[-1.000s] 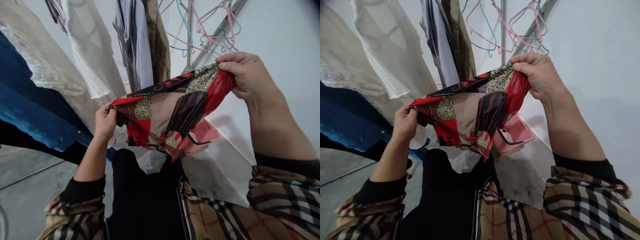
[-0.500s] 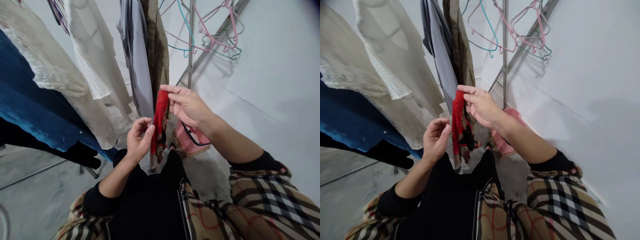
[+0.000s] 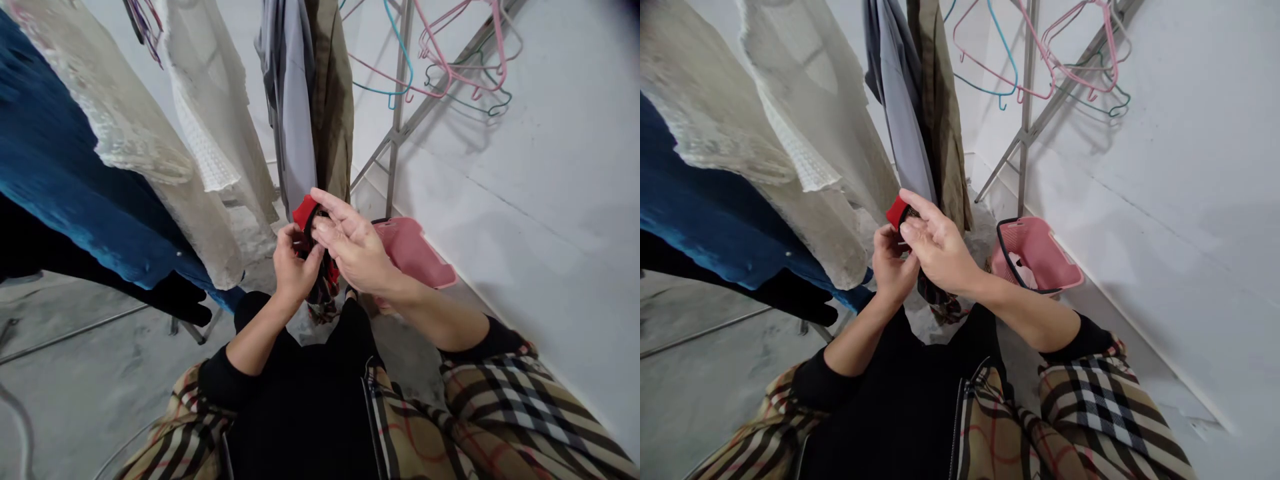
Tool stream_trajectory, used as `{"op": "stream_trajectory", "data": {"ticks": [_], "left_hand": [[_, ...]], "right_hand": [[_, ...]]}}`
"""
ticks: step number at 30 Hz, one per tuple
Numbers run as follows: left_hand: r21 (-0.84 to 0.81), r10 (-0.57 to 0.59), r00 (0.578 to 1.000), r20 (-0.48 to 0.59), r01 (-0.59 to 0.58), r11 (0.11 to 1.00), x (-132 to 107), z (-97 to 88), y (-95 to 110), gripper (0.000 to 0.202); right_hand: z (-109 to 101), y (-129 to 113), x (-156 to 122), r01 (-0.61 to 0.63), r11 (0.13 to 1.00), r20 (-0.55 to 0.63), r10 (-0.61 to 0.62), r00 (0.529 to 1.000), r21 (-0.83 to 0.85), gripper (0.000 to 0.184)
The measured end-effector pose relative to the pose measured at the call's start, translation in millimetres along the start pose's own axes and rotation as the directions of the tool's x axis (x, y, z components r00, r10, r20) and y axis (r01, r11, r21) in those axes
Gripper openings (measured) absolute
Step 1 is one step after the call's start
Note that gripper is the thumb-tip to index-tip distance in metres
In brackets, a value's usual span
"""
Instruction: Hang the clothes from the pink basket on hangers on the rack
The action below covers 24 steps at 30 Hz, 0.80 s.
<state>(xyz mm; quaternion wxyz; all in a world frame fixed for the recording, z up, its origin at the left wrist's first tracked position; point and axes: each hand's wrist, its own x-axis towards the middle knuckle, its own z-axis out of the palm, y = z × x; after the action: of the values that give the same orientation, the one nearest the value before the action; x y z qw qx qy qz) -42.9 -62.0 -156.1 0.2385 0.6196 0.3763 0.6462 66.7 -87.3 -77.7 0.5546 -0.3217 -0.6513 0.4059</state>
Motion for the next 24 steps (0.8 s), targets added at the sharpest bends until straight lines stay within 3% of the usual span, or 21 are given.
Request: {"op": "stream_trajectory", "data": {"ticks": [5,10,13,17,20,24], "left_hand": [[0.047,0.025,0.997,0.071,-0.029,0.998,18.5,-14.6,9.5,0.018],[0.162,0.126,0.985,0.115,-0.144,0.976,34.7,-36.2,33.8,0.018],[0.181,0.179,0.974,0.136,-0.203,0.962,34.1,-38.7,49.2,0.017],[0.174,0.138,0.983,0.118,-0.157,0.972,30.2,-35.9,55.2,0.017],[0.143,0.078,0.995,0.063,-0.087,0.986,31.2,-36.3,49.2,0.017],[0.127,0.040,0.999,0.015,-0.041,0.991,33.2,-37.2,39.6,0.016]], "right_hand": [[-6.5,9.3,-3.6,0.149,0.970,-0.008,-0.153,0.988,-0.191,0.045],[-28.7,39.9,1.0,0.214,0.825,-0.056,-0.284,0.957,-0.522,0.039],[-36.6,67.5,3.5,0.135,0.746,-0.041,-0.213,0.976,-0.652,0.027],[-34.6,105.4,-5.4,-0.039,0.660,-0.012,0.045,0.999,-0.750,0.017],[-25.1,122.2,-26.3,-0.139,0.772,-0.044,0.142,0.989,-0.620,0.025],[-7.2,124.7,-59.2,-0.207,0.913,-0.176,0.152,0.972,-0.352,0.034]]}}
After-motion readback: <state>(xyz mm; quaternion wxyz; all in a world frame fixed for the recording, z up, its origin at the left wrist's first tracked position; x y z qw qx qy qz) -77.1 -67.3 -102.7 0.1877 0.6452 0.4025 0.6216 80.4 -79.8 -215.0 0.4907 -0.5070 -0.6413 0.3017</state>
